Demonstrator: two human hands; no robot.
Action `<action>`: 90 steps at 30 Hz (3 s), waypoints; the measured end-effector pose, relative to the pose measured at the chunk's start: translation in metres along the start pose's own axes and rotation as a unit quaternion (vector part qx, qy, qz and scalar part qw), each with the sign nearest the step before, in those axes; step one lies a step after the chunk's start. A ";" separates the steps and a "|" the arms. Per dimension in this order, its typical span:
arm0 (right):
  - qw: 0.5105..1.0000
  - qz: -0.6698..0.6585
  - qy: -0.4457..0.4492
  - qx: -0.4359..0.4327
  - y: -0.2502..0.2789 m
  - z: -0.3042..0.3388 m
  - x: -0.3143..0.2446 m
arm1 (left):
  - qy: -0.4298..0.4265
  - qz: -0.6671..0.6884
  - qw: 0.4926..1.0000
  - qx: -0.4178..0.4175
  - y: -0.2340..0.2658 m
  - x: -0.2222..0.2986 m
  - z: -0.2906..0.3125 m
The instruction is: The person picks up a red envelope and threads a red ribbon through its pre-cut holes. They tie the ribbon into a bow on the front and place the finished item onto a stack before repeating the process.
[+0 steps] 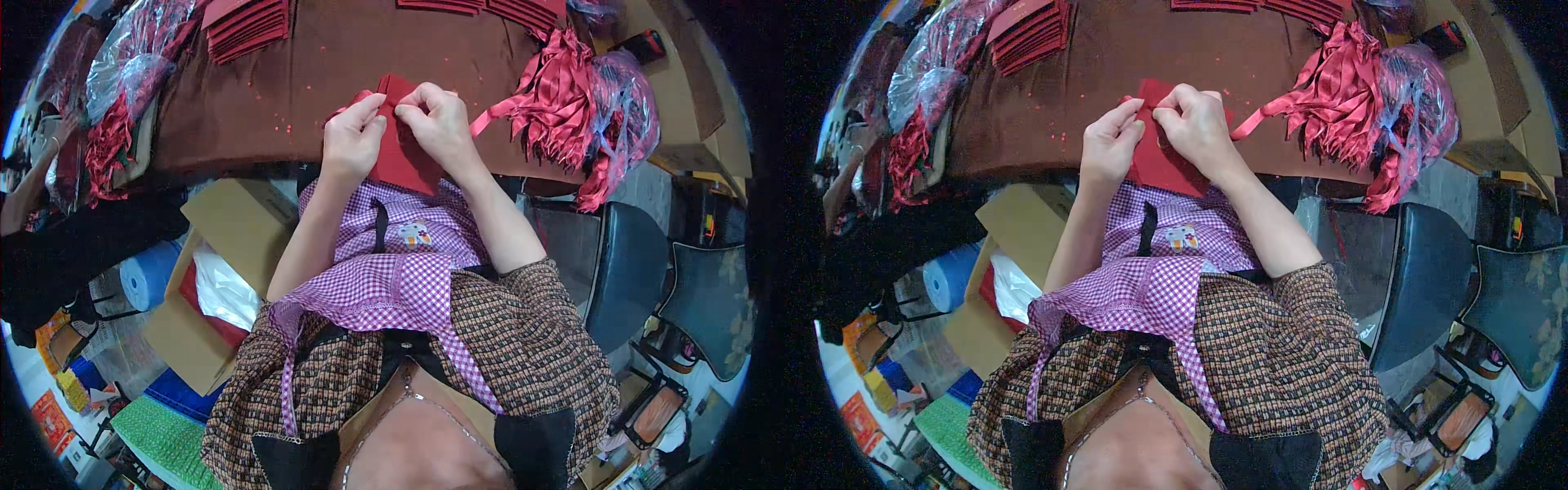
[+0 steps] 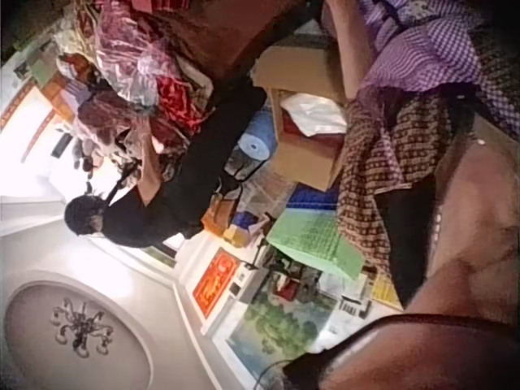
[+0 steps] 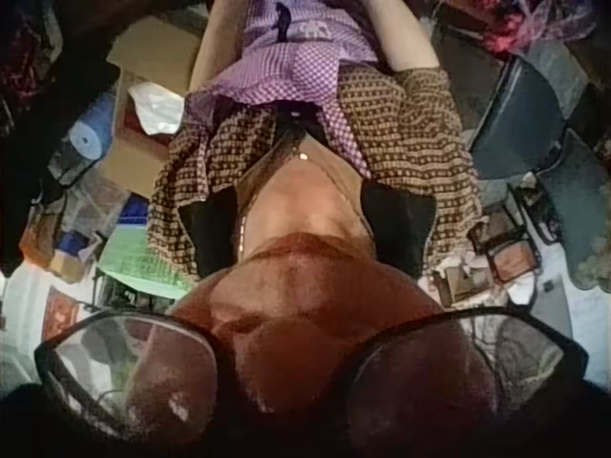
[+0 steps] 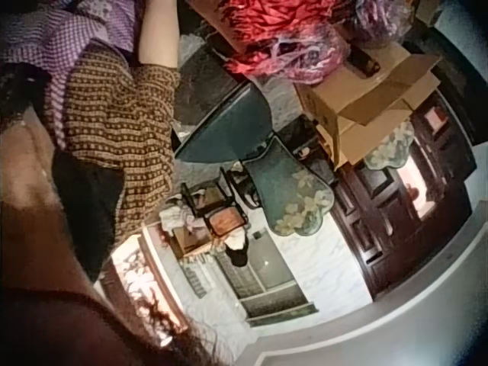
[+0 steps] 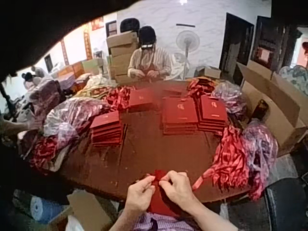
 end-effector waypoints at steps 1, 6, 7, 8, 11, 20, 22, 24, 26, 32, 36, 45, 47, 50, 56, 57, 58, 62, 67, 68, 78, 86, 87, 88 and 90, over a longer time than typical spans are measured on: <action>1.000 0.000 0.000 0.000 0.001 0.000 -0.001 | 0.000 0.000 1.000 -0.001 0.000 -0.001 0.000; 0.979 0.129 0.151 0.049 0.008 0.000 -0.018 | 0.022 0.030 0.999 -0.004 -0.003 0.003 0.000; 0.979 0.129 0.150 0.050 0.009 0.000 -0.016 | 0.022 0.030 0.999 -0.005 -0.004 0.006 0.000; 0.969 0.153 0.182 0.062 0.009 0.001 -0.020 | 0.017 0.042 0.999 -0.014 -0.006 0.010 0.000; 0.956 0.186 0.220 0.063 0.006 0.004 -0.026 | 0.017 0.040 0.999 -0.022 -0.009 0.009 0.002; 0.967 0.156 0.196 0.047 0.019 0.004 -0.016 | 0.138 0.078 0.981 -0.108 -0.007 0.007 -0.007; 0.972 0.147 0.181 0.029 0.018 0.002 -0.014 | 0.024 -0.088 0.991 -0.098 -0.007 0.014 -0.013; 0.972 0.144 0.184 0.029 0.016 0.003 -0.015 | 0.014 -0.105 0.990 -0.094 -0.008 0.011 -0.013; 0.972 0.142 0.185 0.030 0.019 0.005 -0.016 | -0.007 -0.127 0.989 -0.075 -0.012 0.020 -0.011; 0.969 0.116 0.217 -0.026 0.032 -0.015 -0.024 | -0.059 -0.227 0.970 -0.062 -0.014 0.035 -0.006; 0.970 0.128 0.195 -0.068 0.028 -0.021 -0.011 | -0.102 -0.227 0.966 -0.064 -0.019 0.042 -0.001; 0.971 -0.094 -0.088 -0.201 0.023 -0.022 0.049 | 0.053 -0.008 0.995 0.080 0.050 0.006 -0.016; 0.970 -0.101 -0.083 -0.203 0.023 -0.023 0.045 | 0.042 -0.090 0.989 0.109 0.067 0.010 -0.022; 0.972 -0.069 -0.100 -0.199 0.019 -0.027 0.052 | -0.099 -0.226 0.962 0.120 0.064 0.026 -0.020; 0.969 -0.073 -0.139 -0.193 0.014 -0.034 0.068 | -0.126 -0.269 0.951 -0.085 -0.005 0.043 0.029; 0.969 -0.073 -0.138 -0.193 0.014 -0.035 0.068 | -0.116 -0.271 0.950 -0.102 -0.004 0.031 0.032; 0.967 -0.048 -0.135 -0.209 0.015 -0.037 0.063 | -0.107 -0.272 0.949 -0.122 -0.005 0.027 0.032; 0.962 -0.088 -0.125 -0.224 0.013 -0.041 0.074 | 0.196 0.093 0.971 -0.102 0.024 0.002 0.019; 0.962 -0.089 -0.141 -0.217 0.011 -0.046 0.076 | 0.170 0.144 0.974 0.034 0.068 -0.020 -0.007; 0.959 -0.078 -0.145 -0.230 0.008 -0.046 0.074 | -0.085 -0.140 0.983 0.085 0.080 0.012 -0.013; 0.963 -0.059 -0.120 -0.232 0.005 -0.052 0.074 | -0.089 -0.267 0.956 -0.083 -0.005 0.011 0.016; 0.996 -0.033 0.070 0.053 0.079 -0.042 -0.004 | 0.105 -0.059 0.993 0.000 0.017 -0.028 0.006; 0.994 -0.093 0.038 0.043 0.110 -0.029 -0.035 | 0.102 0.011 0.995 0.007 0.019 -0.028 0.006; 0.954 -0.207 0.209 0.064 0.152 -0.008 -0.072 | 0.135 0.015 0.991 -0.012 0.008 -0.033 -0.002; 0.842 -0.315 0.436 -0.046 0.196 0.029 -0.137 | 0.133 0.035 0.990 -0.004 0.008 -0.032 -0.004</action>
Point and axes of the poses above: each hand's wrist, its own z-axis away from the middle knuckle, its own y-axis out of the back of the hand, x = y × z, the point moved 7 cm from there along -z, towards the middle knuckle, and after that the axes turned 11 degrees about z, right-handed, at the moved point
